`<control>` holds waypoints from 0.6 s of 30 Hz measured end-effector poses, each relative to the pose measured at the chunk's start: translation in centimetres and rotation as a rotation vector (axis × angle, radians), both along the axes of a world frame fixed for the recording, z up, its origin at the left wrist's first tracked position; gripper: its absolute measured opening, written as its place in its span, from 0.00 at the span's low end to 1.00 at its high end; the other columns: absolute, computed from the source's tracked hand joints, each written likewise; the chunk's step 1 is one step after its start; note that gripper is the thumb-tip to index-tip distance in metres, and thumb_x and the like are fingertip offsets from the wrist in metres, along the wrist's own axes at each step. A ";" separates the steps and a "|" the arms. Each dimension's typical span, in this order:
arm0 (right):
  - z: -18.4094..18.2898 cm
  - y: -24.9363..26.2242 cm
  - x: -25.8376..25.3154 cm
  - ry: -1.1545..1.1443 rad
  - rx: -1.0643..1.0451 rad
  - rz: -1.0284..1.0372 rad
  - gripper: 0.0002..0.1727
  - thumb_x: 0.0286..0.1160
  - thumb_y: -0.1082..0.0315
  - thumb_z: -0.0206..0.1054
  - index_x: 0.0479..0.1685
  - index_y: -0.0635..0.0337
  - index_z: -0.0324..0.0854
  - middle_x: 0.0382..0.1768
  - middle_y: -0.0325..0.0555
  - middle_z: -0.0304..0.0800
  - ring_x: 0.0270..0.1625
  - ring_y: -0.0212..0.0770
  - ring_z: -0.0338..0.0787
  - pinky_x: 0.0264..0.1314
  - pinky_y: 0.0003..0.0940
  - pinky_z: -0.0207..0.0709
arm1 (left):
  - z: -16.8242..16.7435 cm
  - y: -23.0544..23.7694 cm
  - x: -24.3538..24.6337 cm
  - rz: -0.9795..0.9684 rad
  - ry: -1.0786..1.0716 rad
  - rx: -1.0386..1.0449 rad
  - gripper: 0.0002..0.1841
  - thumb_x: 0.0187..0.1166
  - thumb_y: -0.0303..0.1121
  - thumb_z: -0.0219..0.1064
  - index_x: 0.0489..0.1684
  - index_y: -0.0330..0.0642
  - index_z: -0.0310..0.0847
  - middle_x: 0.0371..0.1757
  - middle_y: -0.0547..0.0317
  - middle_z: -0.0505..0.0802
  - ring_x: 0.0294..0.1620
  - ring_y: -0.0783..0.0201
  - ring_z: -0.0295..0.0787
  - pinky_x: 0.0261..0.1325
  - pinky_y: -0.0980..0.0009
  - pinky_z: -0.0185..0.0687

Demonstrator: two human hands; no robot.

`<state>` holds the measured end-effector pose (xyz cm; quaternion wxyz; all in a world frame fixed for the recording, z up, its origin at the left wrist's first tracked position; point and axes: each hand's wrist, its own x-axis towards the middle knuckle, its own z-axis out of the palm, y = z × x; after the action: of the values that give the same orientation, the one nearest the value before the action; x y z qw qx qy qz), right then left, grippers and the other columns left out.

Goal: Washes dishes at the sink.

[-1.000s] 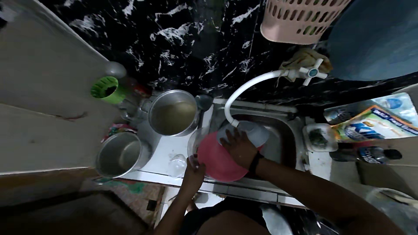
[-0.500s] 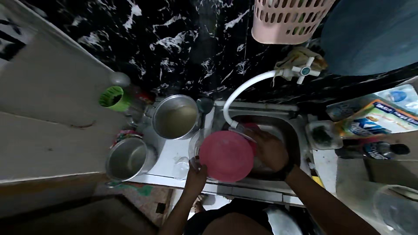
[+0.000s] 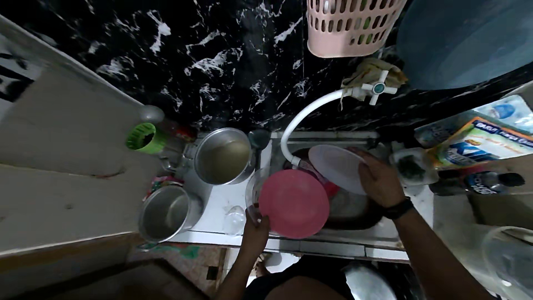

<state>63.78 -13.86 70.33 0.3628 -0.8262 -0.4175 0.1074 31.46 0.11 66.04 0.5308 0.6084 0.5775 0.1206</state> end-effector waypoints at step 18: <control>-5.0 -8.4 1.0 0.019 -0.203 -0.452 0.25 0.87 0.72 0.53 0.81 0.59 0.75 0.62 0.71 0.89 0.63 0.71 0.90 0.68 0.70 0.77 | 0.6 0.8 0.2 -0.026 -0.012 0.044 0.29 0.84 0.30 0.58 0.85 0.33 0.56 0.57 0.43 0.86 0.46 0.62 0.88 0.48 0.63 0.87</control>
<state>64.74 -22.23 65.34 0.2969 -0.9296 -0.2058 0.0726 31.71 0.89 66.68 0.5222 0.6267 0.5636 0.1302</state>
